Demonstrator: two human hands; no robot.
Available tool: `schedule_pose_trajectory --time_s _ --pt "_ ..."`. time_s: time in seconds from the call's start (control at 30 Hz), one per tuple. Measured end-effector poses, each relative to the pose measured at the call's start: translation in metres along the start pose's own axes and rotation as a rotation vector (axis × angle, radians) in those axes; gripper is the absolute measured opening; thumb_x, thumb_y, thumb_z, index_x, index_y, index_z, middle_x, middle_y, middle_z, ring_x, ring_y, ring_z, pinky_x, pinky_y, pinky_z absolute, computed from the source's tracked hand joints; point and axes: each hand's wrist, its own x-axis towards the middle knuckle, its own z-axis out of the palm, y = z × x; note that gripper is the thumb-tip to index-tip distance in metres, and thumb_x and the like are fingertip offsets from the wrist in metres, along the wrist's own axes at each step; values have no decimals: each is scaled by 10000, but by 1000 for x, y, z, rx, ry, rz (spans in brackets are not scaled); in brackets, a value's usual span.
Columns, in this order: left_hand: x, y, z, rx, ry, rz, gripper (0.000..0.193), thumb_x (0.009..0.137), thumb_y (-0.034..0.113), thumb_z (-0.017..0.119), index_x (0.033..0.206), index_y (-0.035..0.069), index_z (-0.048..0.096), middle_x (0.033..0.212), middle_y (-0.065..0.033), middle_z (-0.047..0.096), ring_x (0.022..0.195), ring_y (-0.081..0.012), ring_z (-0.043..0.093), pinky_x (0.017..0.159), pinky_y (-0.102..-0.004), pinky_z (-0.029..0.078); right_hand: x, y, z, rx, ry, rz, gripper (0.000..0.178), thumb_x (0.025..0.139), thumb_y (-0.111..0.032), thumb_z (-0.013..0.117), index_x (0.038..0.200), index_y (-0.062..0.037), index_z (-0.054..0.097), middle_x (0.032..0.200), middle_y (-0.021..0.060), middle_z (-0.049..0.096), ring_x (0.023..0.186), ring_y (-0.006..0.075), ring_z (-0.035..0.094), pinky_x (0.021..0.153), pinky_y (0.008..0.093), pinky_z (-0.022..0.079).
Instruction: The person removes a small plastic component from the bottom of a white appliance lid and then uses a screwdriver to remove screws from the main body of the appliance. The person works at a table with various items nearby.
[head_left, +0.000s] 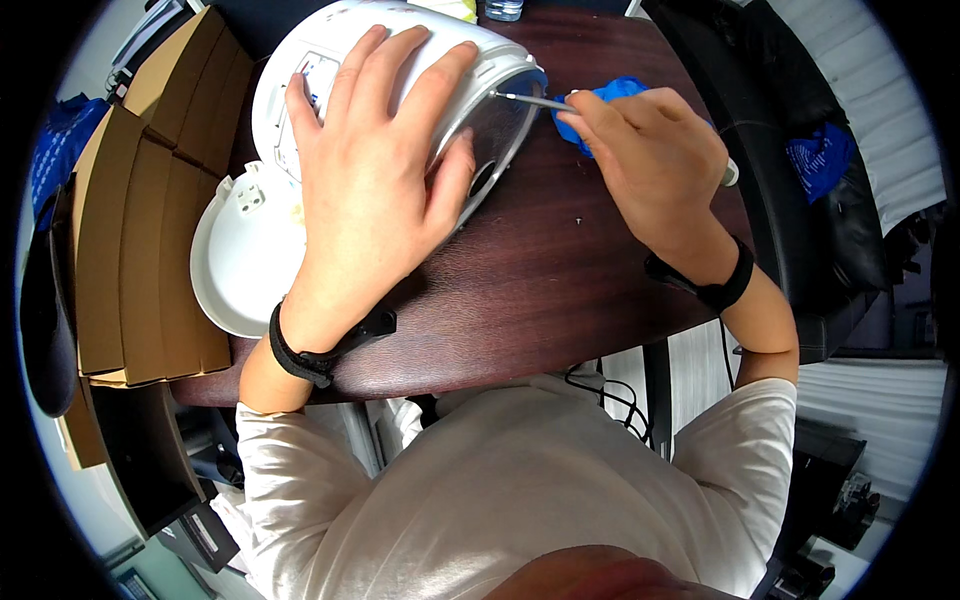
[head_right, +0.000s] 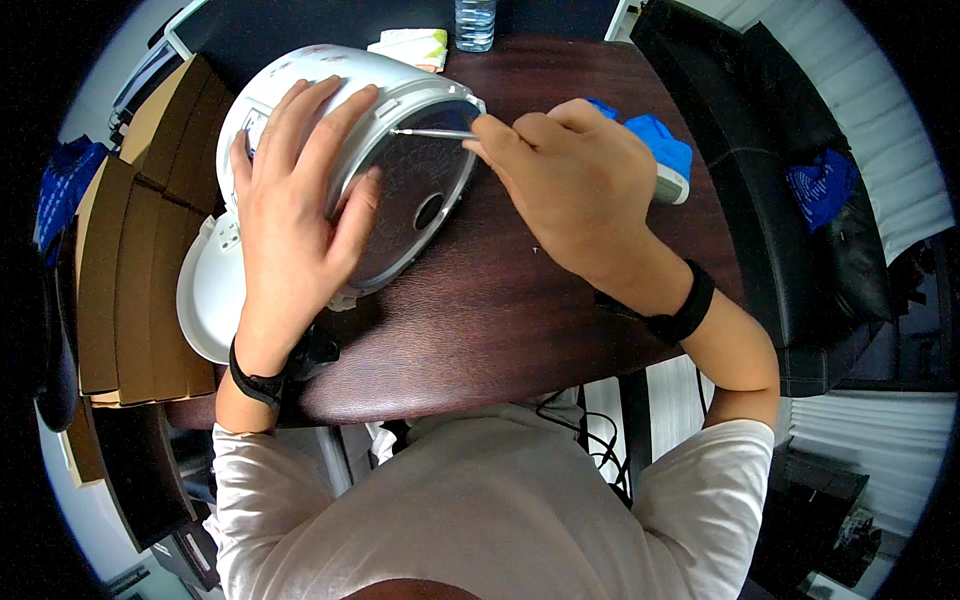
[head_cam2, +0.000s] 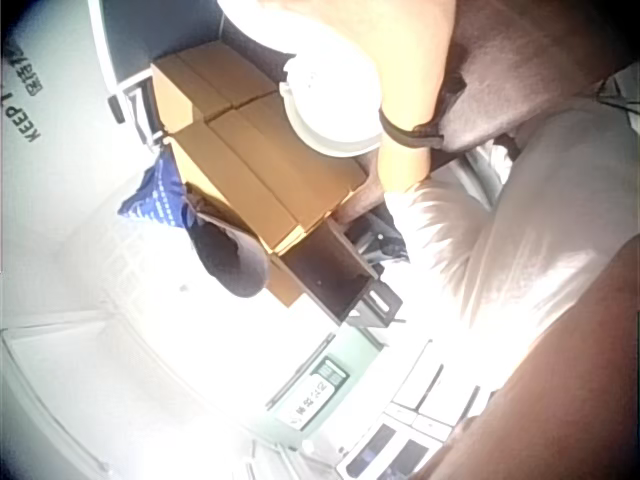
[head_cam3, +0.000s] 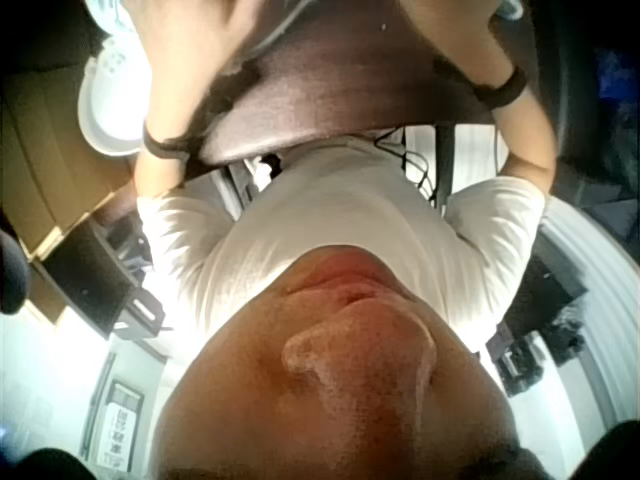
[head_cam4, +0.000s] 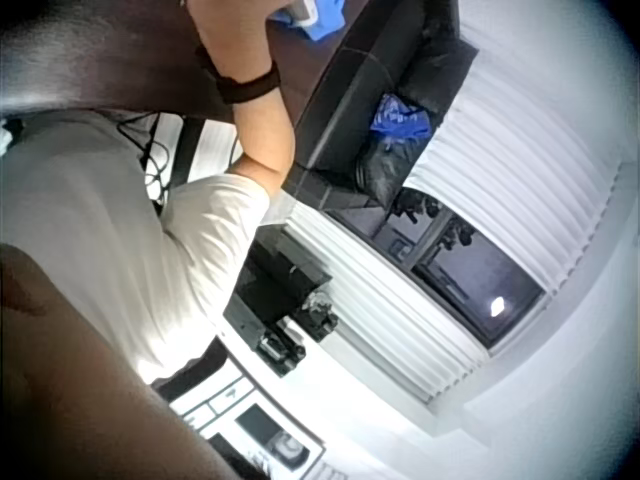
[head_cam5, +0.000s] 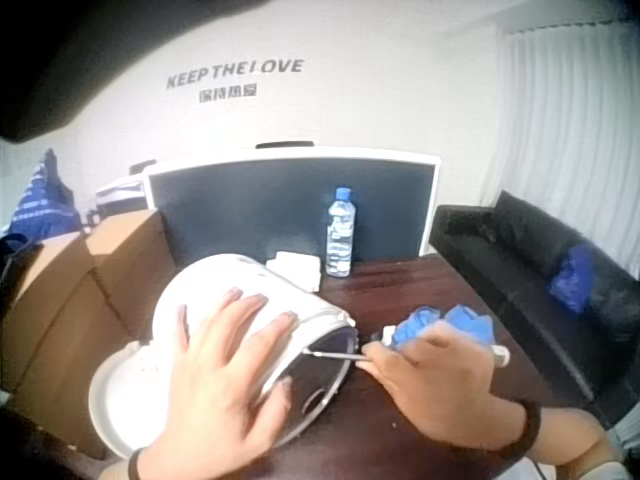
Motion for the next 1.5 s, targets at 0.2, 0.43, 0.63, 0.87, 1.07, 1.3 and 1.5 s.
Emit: schedule_pose_trajectory --time_s 0.2,0.43,0.63,0.87,1.07,1.3,1.5 --pt "-1 11 8 58 20 -23 550 802 168 638 1332 157 489 1361 -145 460 1315 -361 381 1000 -681 233 -4 -1 2 42 -64 49 194 799 -232 724 973 -161 672 633 -34 540 560 120 536 453 266 390" --pt "-1 18 7 110 -15 -57 575 821 152 614 1376 163 464 1405 -127 444 1346 -350 359 1038 -649 214 -9 -13 2 309 -98 285 145 845 -224 695 926 -107 664 617 38 563 507 188 555 451 309 394" --pt "-1 22 7 112 -22 -64 579 818 153 613 1376 157 460 1407 -111 440 1348 -348 351 1033 -658 212 -6 -15 -3 652 -239 550 170 888 -195 654 813 -43 659 572 98 547 488 190 546 452 310 379" --pt "0 21 8 104 -19 -48 576 819 182 612 1375 153 462 1404 -122 437 1341 -351 356 1029 -669 202 0 -9 -16 993 -568 754 203 963 -184 538 905 -24 650 624 87 574 547 131 548 506 275 407" --pt "-4 20 4 98 -15 -54 568 820 185 615 1369 151 472 1400 -127 439 1335 -354 362 1029 -673 198 -8 4 -24 981 -470 554 215 983 -188 519 1054 -24 640 726 64 595 656 120 570 565 259 426" --pt "-2 21 7 80 -18 -61 573 818 186 615 1373 153 476 1396 -126 446 1336 -354 363 1036 -666 194 -16 18 -5 1025 -377 320 203 941 -194 594 1093 -78 662 721 56 568 604 143 538 531 276 409" --pt "-2 21 6 93 -22 -65 566 815 181 611 1367 157 487 1402 -120 452 1344 -351 360 1045 -656 192 -12 36 2 358 -272 80 183 870 -231 667 1045 -180 688 660 29 515 552 186 527 491 310 394"
